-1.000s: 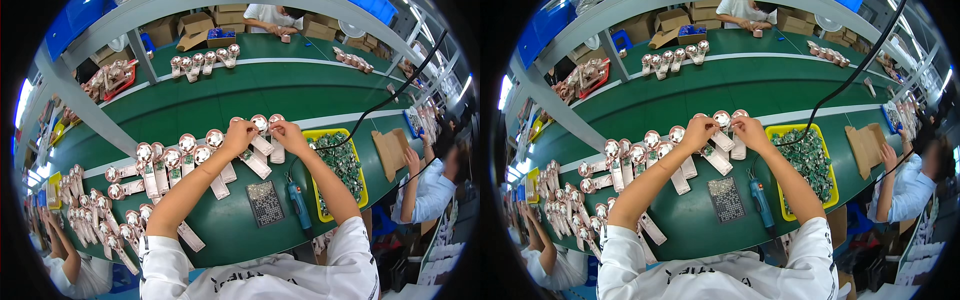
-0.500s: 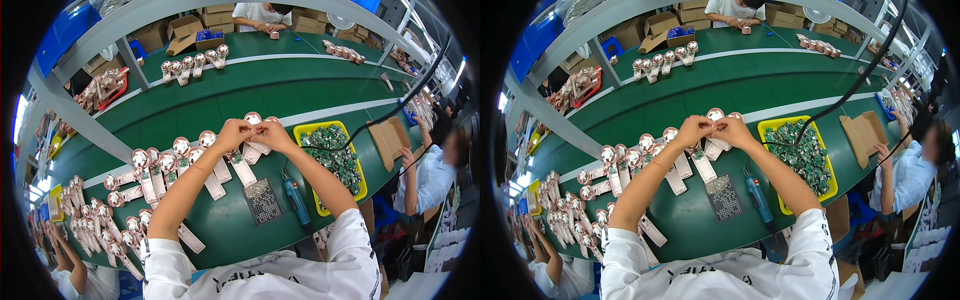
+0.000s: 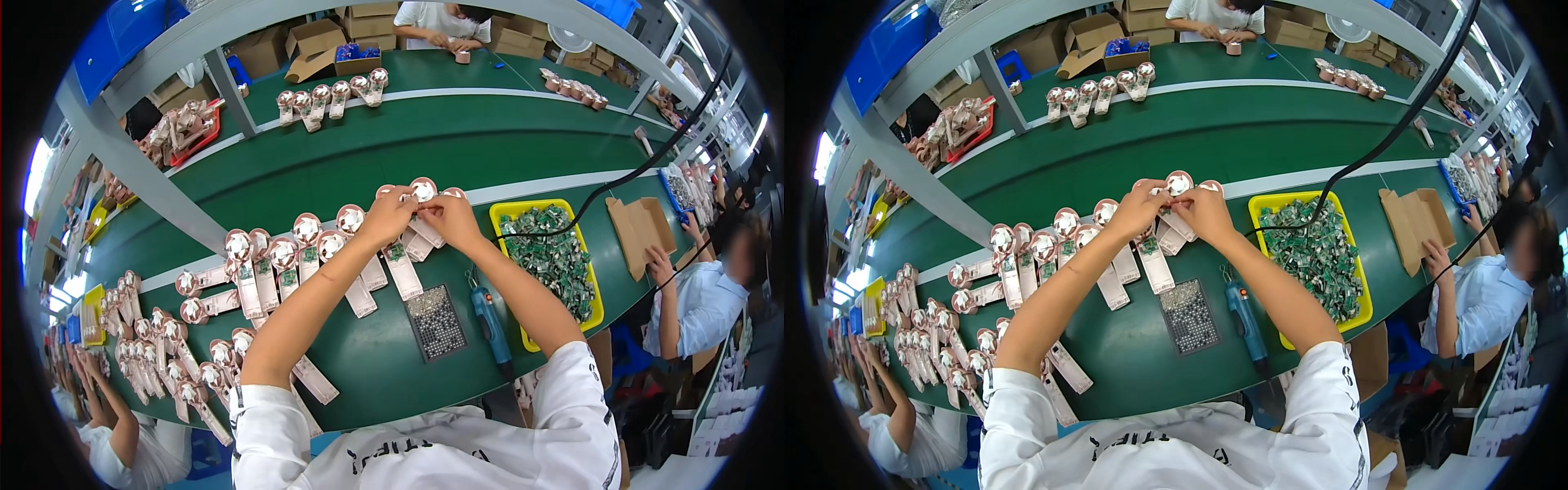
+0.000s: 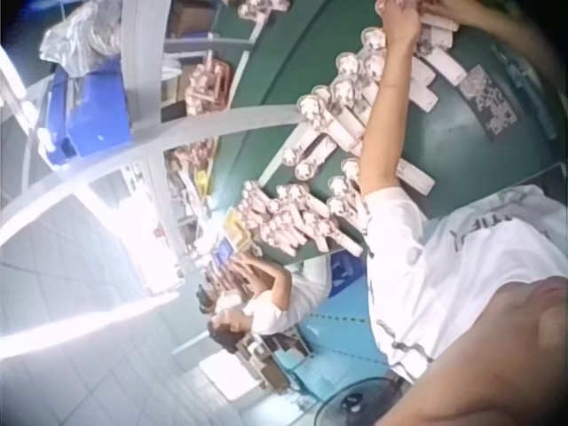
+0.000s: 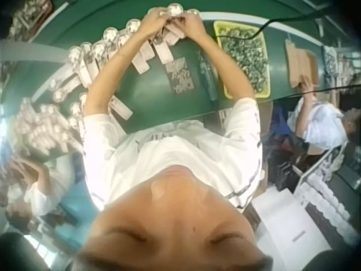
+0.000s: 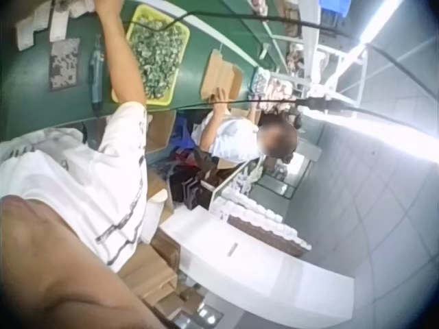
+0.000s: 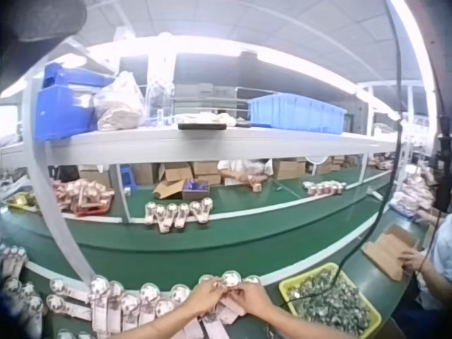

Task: Assembling the internal components of handheld fans, including connecting wiring and securing parts using an electric screwdriver.

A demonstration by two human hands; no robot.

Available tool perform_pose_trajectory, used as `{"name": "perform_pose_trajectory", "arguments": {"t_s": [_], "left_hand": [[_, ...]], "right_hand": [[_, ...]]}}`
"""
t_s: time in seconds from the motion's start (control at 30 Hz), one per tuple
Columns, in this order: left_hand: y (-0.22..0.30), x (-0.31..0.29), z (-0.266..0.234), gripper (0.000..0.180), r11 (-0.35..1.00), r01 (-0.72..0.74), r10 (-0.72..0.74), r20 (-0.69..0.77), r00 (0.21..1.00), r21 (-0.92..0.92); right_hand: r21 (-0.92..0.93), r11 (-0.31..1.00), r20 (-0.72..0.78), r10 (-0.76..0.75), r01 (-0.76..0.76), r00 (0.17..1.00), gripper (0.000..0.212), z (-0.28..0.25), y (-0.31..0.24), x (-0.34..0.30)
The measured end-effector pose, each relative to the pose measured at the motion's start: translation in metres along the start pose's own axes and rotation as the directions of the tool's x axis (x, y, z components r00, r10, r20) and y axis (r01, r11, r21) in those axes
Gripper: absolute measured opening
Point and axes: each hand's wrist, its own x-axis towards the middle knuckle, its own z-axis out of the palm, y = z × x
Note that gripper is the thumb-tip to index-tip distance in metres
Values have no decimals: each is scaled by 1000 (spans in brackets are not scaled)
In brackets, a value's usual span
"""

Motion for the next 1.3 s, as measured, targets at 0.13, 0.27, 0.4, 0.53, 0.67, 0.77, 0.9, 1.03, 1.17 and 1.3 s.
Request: {"name": "perform_pose_trajectory", "arguments": {"t_s": [0.13,0.27,0.4,0.53,0.67,0.77,0.9,1.03,1.17,1.3], "left_hand": [[-2,-3,1,47,992,14,-5,-76,997,127],[9,-10,7,53,994,103,-104,-41,994,-25],[-6,-21,6,57,991,-27,-2,-225,974,-128],[35,-61,-9,49,962,-138,62,-304,951,-236],[75,-155,-10,36,883,-185,94,-223,970,-432],[84,-232,-2,33,878,-98,-15,-231,973,-468],[56,-269,27,27,873,-5,-174,-321,931,-487],[46,-283,43,16,979,73,-145,-397,906,-190],[31,-276,48,14,996,-7,48,-491,870,84],[11,-279,48,15,980,111,-9,-523,852,164]], "right_hand": [[72,997,14,23,-23,1000,17,5,0,0],[-77,995,-9,-59,58,998,16,3,-5,-4],[-150,972,-27,-185,179,982,14,8,-12,-2],[-129,976,-60,-185,177,981,14,-2,-5,-4],[-135,979,-94,-163,150,982,15,-11,-4,-5],[-112,989,-82,-107,98,991,15,-17,-4,7],[-190,965,-116,-206,182,972,15,-26,-1,31],[-223,963,-144,-187,152,972,16,-35,12,70],[-206,968,-238,-191,143,952,23,-41,52,129],[-211,973,-339,-165,95,926,25,-27,95,208]]}}
